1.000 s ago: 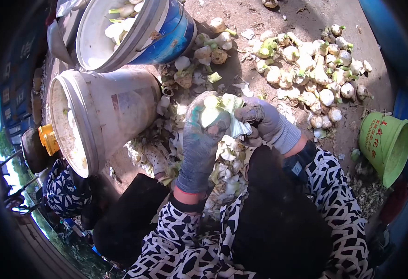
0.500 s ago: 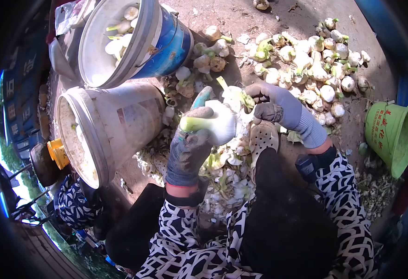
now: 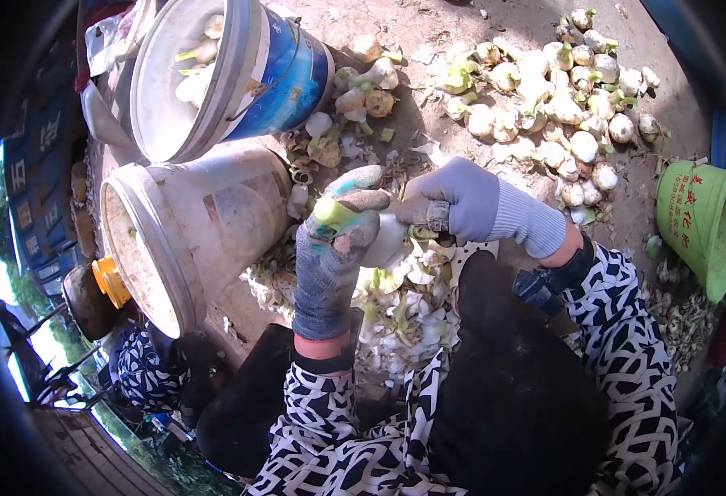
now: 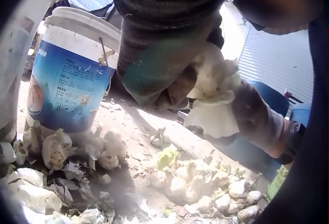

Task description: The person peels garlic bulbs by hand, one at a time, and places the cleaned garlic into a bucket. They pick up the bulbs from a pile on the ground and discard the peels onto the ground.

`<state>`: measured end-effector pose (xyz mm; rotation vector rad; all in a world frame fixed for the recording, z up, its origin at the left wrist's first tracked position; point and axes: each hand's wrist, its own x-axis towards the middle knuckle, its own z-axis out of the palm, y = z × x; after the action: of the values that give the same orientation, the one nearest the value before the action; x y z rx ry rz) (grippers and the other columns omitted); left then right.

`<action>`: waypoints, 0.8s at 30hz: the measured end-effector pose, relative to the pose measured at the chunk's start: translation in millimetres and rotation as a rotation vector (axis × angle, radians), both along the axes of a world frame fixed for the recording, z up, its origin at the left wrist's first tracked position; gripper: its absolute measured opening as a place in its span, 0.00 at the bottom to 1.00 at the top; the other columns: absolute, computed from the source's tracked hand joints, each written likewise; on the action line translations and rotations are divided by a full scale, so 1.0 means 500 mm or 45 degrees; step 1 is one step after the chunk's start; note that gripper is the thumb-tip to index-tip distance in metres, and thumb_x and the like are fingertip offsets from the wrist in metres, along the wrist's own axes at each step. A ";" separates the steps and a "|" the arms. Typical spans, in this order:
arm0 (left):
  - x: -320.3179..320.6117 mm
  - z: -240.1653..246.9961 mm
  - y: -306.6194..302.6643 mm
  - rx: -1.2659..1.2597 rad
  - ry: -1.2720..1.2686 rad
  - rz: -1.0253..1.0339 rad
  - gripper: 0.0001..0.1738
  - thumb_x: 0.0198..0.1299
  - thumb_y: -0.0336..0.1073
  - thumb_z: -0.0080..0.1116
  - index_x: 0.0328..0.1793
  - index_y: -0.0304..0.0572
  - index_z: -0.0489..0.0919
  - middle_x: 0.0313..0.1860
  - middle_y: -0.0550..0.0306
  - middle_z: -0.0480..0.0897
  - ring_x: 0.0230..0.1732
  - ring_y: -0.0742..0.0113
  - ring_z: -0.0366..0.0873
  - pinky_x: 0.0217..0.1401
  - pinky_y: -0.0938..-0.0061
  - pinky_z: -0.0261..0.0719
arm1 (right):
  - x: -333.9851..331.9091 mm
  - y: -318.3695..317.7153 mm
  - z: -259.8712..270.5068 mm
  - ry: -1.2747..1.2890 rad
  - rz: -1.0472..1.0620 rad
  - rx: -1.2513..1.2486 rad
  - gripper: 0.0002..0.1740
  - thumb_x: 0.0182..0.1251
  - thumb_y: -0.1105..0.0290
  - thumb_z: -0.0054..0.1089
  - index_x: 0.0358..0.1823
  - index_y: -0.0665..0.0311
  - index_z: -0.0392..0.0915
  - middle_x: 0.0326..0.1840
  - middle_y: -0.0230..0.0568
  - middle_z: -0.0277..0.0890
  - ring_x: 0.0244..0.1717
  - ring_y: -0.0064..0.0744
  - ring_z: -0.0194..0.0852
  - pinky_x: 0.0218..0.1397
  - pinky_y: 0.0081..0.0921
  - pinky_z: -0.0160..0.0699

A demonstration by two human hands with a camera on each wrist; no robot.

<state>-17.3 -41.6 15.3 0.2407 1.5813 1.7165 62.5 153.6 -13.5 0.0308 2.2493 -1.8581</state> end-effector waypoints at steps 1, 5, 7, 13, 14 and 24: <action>0.001 0.007 0.004 -0.045 -0.051 0.026 0.42 0.57 0.58 0.66 0.64 0.27 0.71 0.43 0.61 0.81 0.40 0.78 0.77 0.46 0.80 0.77 | 0.004 0.001 -0.013 -0.003 -0.003 0.000 0.12 0.67 0.60 0.59 0.36 0.61 0.80 0.26 0.45 0.76 0.24 0.36 0.72 0.33 0.30 0.73; -0.003 0.020 0.005 0.103 -0.277 0.058 0.32 0.57 0.43 0.63 0.63 0.28 0.71 0.56 0.46 0.78 0.52 0.63 0.79 0.55 0.70 0.80 | 0.028 -0.028 -0.115 -0.022 0.064 0.526 0.10 0.61 0.60 0.63 0.37 0.57 0.81 0.30 0.44 0.79 0.29 0.42 0.78 0.33 0.35 0.76; -0.012 0.020 0.001 0.167 -0.394 0.000 0.32 0.60 0.45 0.60 0.63 0.27 0.71 0.65 0.44 0.72 0.57 0.61 0.76 0.55 0.69 0.80 | 0.037 -0.040 -0.129 -0.103 0.313 0.806 0.14 0.55 0.58 0.68 0.39 0.55 0.81 0.40 0.41 0.81 0.36 0.48 0.81 0.38 0.40 0.80; -0.002 0.005 0.007 0.030 0.036 0.034 0.28 0.65 0.48 0.53 0.59 0.27 0.74 0.63 0.48 0.73 0.59 0.63 0.74 0.55 0.70 0.79 | 0.040 -0.013 0.018 -0.007 -0.175 0.269 0.20 0.55 0.55 0.72 0.42 0.59 0.79 0.34 0.41 0.81 0.33 0.37 0.83 0.37 0.29 0.79; 0.000 0.002 0.010 0.000 0.156 0.048 0.27 0.66 0.47 0.53 0.59 0.27 0.74 0.62 0.48 0.74 0.60 0.62 0.74 0.55 0.69 0.80 | 0.036 -0.017 0.040 0.020 -0.161 0.295 0.17 0.57 0.56 0.71 0.39 0.59 0.79 0.30 0.40 0.81 0.31 0.35 0.83 0.35 0.27 0.78; 0.005 0.022 0.004 -0.191 0.175 0.042 0.24 0.68 0.46 0.51 0.57 0.29 0.78 0.52 0.45 0.82 0.51 0.59 0.81 0.55 0.68 0.79 | 0.013 -0.043 -0.093 -0.160 0.222 0.821 0.14 0.68 0.54 0.51 0.39 0.54 0.80 0.25 0.44 0.79 0.29 0.49 0.80 0.33 0.41 0.78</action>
<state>-15.0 -39.8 26.3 0.2637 1.8148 1.6260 68.8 132.1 -59.8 0.0518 2.5570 -0.9608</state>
